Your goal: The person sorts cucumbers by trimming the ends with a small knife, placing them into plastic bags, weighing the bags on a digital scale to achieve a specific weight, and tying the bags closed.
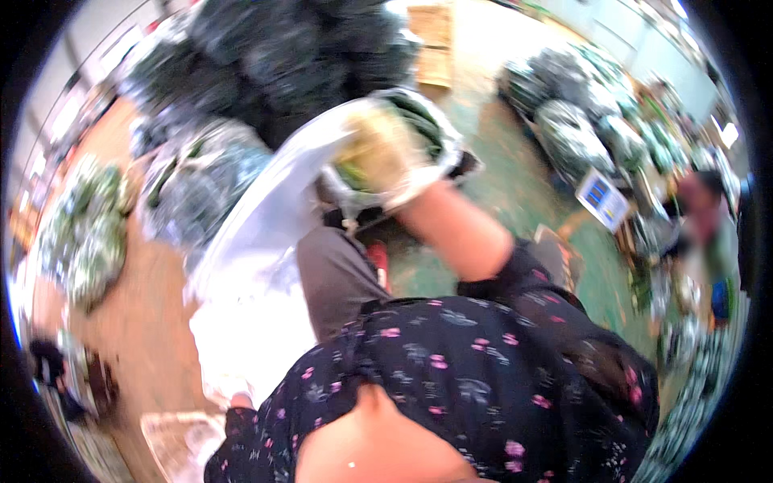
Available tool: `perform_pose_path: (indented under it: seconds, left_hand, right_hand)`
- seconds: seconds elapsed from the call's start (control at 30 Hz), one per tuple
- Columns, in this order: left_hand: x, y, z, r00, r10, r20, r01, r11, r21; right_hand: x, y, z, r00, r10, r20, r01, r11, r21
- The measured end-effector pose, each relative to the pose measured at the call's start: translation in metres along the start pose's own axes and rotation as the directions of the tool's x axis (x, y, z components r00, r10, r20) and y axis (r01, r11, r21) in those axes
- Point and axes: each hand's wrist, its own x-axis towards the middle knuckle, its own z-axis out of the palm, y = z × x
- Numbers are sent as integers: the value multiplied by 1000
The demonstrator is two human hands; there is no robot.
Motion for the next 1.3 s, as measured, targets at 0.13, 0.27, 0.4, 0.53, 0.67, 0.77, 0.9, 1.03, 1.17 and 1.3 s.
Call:
perform_pose_path:
  seconds: [0.13,0.27,0.4,0.53,0.67,0.77,0.9,1.03,1.17,1.3]
  left_hand:
    - [6,-7,-65,894,-410,-182,279,825,-491]
    - [-31,-15,-187,691,-585,-425,-428,143,-893]
    - [-67,89,-356,684,-247,-687,-730,-219,-648]
    - [-32,195,-430,740,90,-666,-511,-568,-645]
    - [-26,289,-434,453,885,-103,300,-261,-918]
    - [-40,337,-424,251,846,-470,666,-503,-551]
    - [-7,360,-410,249,798,-549,663,-554,-504]
    - [7,352,-401,268,797,-542,444,-601,-664]
    - [-62,340,-437,406,784,-470,443,-619,-649]
    - [-57,361,-428,415,808,-419,195,-529,-826]
  right_hand:
    - [-55,91,-108,858,512,29,-118,142,983]
    - [-87,80,-126,878,474,61,-73,7,997]
    - [-141,83,-144,862,505,40,-101,94,990]
    - [-185,95,-155,778,623,-78,-46,180,983]
    - [-226,112,-161,700,706,-107,-18,167,986]
    - [-260,118,-166,681,731,-44,-93,146,985]
    - [-318,145,-173,514,857,39,-372,182,910]
    - [-350,166,-140,246,936,-250,-969,232,-86]
    - [-307,128,-106,421,907,25,-807,362,467]
    - [-257,85,-62,513,751,416,-792,229,565]
